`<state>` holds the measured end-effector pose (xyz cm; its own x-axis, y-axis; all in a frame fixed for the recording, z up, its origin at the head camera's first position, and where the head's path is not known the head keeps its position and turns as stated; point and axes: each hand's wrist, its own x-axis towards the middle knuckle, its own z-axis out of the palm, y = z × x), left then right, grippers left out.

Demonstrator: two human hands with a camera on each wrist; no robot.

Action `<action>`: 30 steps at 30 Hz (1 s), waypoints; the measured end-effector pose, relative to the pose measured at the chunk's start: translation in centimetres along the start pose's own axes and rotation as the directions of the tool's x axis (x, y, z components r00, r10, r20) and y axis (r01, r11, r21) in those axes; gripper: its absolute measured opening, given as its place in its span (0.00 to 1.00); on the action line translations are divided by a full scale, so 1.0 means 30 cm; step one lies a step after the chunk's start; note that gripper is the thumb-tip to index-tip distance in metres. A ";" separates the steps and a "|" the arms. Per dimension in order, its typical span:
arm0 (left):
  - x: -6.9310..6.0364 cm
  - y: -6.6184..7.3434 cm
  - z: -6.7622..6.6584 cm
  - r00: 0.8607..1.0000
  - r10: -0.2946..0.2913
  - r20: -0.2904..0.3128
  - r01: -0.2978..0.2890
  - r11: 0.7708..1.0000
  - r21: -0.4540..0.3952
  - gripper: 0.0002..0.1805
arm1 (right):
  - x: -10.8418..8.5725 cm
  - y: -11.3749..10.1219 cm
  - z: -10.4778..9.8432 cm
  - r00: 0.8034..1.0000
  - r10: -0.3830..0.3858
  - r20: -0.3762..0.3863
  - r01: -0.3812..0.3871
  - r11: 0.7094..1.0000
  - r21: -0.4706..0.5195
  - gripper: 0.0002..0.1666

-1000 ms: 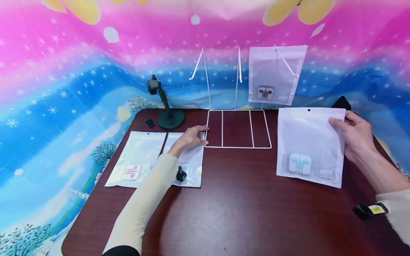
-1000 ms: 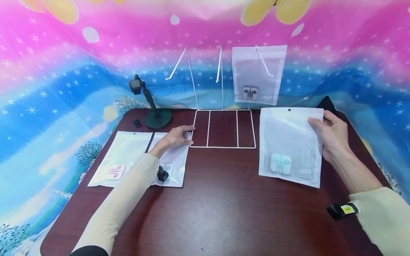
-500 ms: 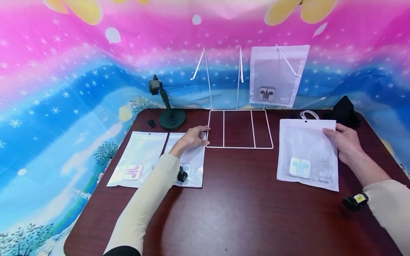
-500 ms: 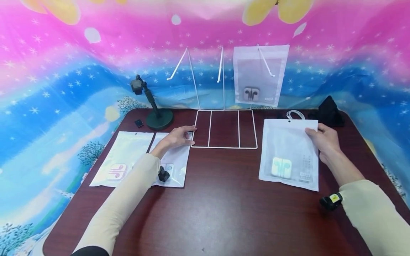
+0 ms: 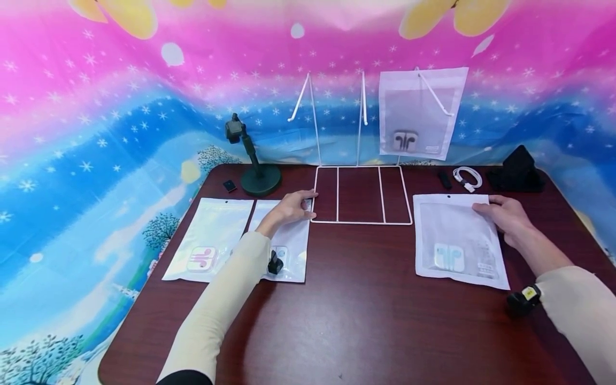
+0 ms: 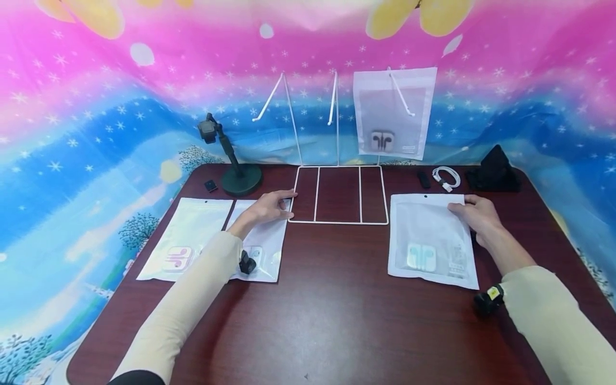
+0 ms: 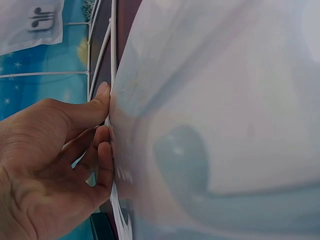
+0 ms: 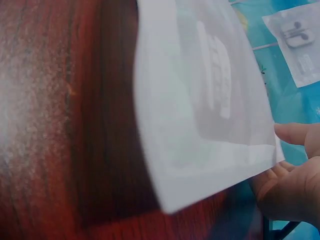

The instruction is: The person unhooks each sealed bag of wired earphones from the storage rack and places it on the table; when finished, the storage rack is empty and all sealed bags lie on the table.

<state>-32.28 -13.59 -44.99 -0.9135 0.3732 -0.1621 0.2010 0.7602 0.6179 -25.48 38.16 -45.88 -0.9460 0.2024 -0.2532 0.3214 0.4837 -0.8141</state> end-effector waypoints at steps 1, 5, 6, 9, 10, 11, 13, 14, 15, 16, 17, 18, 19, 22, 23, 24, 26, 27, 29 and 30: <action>0.001 -0.001 0.001 1.000 0.003 0.000 -0.003 1.000 0.004 0.37 | 0.001 -0.001 -0.001 1.000 0.007 0.000 -0.007 1.000 -0.013 0.50; 0.004 -0.003 0.004 1.000 0.004 -0.001 -0.004 1.000 0.011 0.37 | 0.003 -0.008 -0.006 0.999 0.033 -0.021 -0.033 0.999 -0.024 0.49; 0.005 -0.003 0.004 1.000 0.005 -0.003 -0.005 1.000 0.015 0.38 | 0.004 -0.009 -0.008 0.999 0.034 -0.032 -0.034 0.999 -0.019 0.48; 0.007 -0.002 0.005 1.000 0.005 -0.004 -0.005 1.000 0.018 0.38 | 0.006 -0.012 -0.015 0.997 0.033 -0.065 -0.035 0.999 -0.021 0.47; 0.009 -0.002 0.006 1.000 0.006 -0.004 -0.006 1.000 0.017 0.38 | 0.006 -0.012 -0.017 0.997 0.028 -0.073 -0.029 0.999 -0.021 0.46; 0.009 -0.001 0.006 1.000 0.005 -0.004 -0.005 1.000 0.012 0.38 | 0.007 -0.013 -0.020 0.997 0.024 -0.080 -0.026 0.999 -0.020 0.46; 0.007 0.002 0.007 1.000 0.000 -0.003 0.000 1.000 0.000 0.38 | 0.009 -0.012 -0.025 0.996 0.015 -0.091 -0.017 1.000 -0.016 0.45; 0.007 0.002 0.007 1.000 -0.004 -0.003 0.004 1.000 -0.006 0.38 | 0.010 -0.012 -0.028 0.995 0.013 -0.095 -0.014 1.000 -0.010 0.45; 0.006 0.003 0.008 1.000 -0.006 -0.003 0.006 1.000 -0.011 0.38 | 0.012 -0.012 -0.031 0.995 0.007 -0.101 -0.008 1.000 -0.007 0.44; 0.005 0.003 0.009 1.000 -0.009 -0.003 0.009 1.000 -0.016 0.38 | 0.013 -0.012 -0.033 0.994 0.002 -0.108 -0.001 1.000 0.004 0.44; 0.004 0.004 0.009 1.000 -0.011 -0.003 0.011 1.000 -0.017 0.38 | 0.014 -0.014 -0.036 0.993 -0.001 -0.115 0.003 1.000 0.016 0.43; 0.003 0.004 0.009 1.000 -0.012 -0.004 0.012 1.000 -0.016 0.38 | 0.015 -0.016 -0.041 0.993 -0.008 -0.119 0.012 0.999 0.032 0.42; 0.002 0.005 0.009 1.000 -0.012 -0.003 0.012 1.000 -0.017 0.38 | 0.017 -0.019 -0.046 0.992 -0.015 -0.122 0.021 0.999 0.050 0.42; 0.002 0.005 0.008 1.000 -0.009 -0.004 0.009 1.000 -0.012 0.38 | 0.023 -0.041 -0.063 0.992 -0.046 -0.119 0.062 0.989 0.135 0.41; 0.001 0.005 0.007 1.000 -0.010 -0.003 0.010 1.000 -0.011 0.38 | 0.026 -0.052 -0.070 0.992 -0.058 -0.114 0.078 0.980 0.182 0.40; 0.001 0.005 0.007 1.000 -0.011 -0.002 0.011 1.000 -0.012 0.38 | 0.028 -0.066 -0.076 0.991 -0.071 -0.110 0.094 0.971 0.220 0.39; 0.001 0.005 0.006 1.000 -0.013 0.000 0.013 1.000 -0.013 0.38 | 0.031 -0.100 -0.087 0.989 -0.096 -0.109 0.124 0.948 0.293 0.37; 0.000 0.005 0.005 1.000 -0.016 0.001 0.016 1.000 -0.016 0.38 | 0.034 -0.119 -0.093 0.988 -0.107 -0.110 0.138 0.933 0.334 0.34; 0.000 0.003 0.005 1.000 -0.013 -0.002 0.013 1.000 -0.017 0.38 | 0.035 -0.163 -0.102 0.986 -0.125 -0.110 0.160 0.897 0.411 0.37; 0.001 0.002 0.006 1.000 -0.011 -0.005 0.011 1.000 -0.018 0.38 | 0.035 -0.188 -0.106 0.985 -0.134 -0.110 0.169 0.885 0.435 0.37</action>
<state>-32.23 -13.43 -45.09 -0.9172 0.3624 -0.1654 0.1845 0.7545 0.6298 -28.15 38.35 -39.88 -0.9700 0.2284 -0.0829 0.1062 0.0918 -0.9901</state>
